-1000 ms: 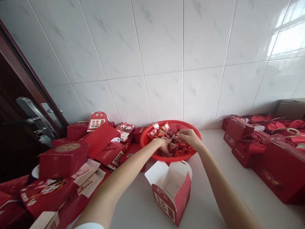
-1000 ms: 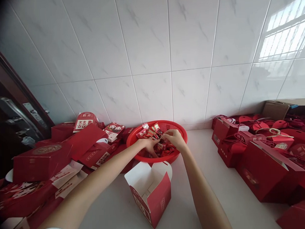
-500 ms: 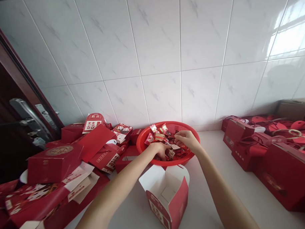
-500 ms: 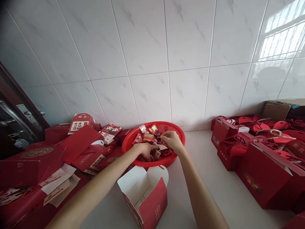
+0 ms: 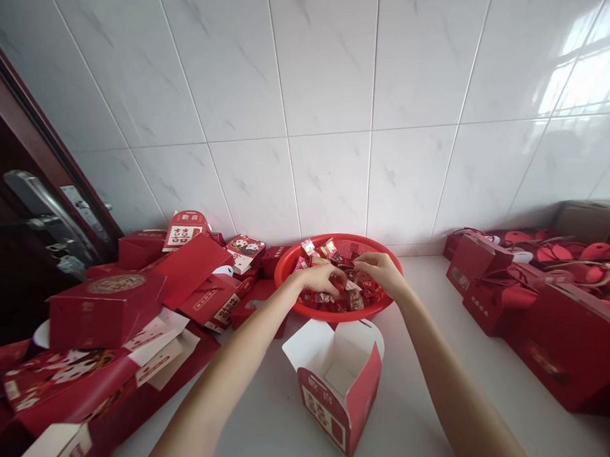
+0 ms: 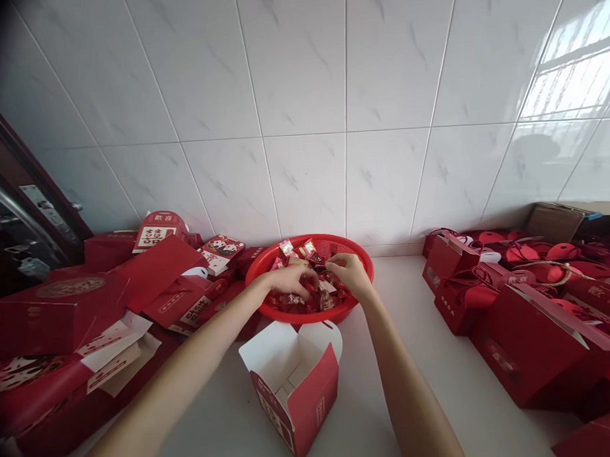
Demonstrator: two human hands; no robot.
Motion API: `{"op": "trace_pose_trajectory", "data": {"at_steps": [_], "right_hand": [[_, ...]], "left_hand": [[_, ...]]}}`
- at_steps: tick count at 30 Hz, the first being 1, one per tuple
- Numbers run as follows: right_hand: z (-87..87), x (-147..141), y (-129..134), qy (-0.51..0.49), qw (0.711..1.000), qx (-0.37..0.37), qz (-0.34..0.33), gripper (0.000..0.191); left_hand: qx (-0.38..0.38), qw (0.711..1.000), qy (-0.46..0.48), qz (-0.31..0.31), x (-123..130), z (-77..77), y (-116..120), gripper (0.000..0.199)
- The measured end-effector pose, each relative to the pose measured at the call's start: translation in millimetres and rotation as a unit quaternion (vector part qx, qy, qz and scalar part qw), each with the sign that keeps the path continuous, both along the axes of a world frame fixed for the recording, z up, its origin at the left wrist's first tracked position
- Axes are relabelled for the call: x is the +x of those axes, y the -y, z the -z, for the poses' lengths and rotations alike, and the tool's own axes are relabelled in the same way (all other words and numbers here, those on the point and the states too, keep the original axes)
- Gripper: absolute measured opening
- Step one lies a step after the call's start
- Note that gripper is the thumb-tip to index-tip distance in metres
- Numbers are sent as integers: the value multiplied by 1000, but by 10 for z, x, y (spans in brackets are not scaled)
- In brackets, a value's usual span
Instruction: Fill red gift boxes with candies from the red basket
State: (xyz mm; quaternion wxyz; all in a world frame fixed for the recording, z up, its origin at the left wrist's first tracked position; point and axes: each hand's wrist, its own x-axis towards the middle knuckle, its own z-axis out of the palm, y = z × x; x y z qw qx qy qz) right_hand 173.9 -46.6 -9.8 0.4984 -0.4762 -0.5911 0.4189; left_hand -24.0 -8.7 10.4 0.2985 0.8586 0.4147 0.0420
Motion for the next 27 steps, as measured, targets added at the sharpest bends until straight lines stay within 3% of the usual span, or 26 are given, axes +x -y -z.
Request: {"op": "trace_pose_trajectory", "data": {"at_steps": [4,7,15,20,27], "right_hand": [[-62,0,59,10,1000,-6,-11,18],[-129,-2,134,29,998,-10,-59,31],[-117,20,119,2,986,-50,-161,58],[-114,11,118,4,992,-61,-108,45],[-152,-17,126,9,997,-70,-29,31]], "left_hand": [[-8,970,240,-31,-6,-7,-14,35],[-16,941,337,-32,18,-8,4,39],[-2,934,354,-56,60,4,29,46],[18,931,357,-70,63,15,7,54],[39,923,371,-96,55,15,-2,50]]}}
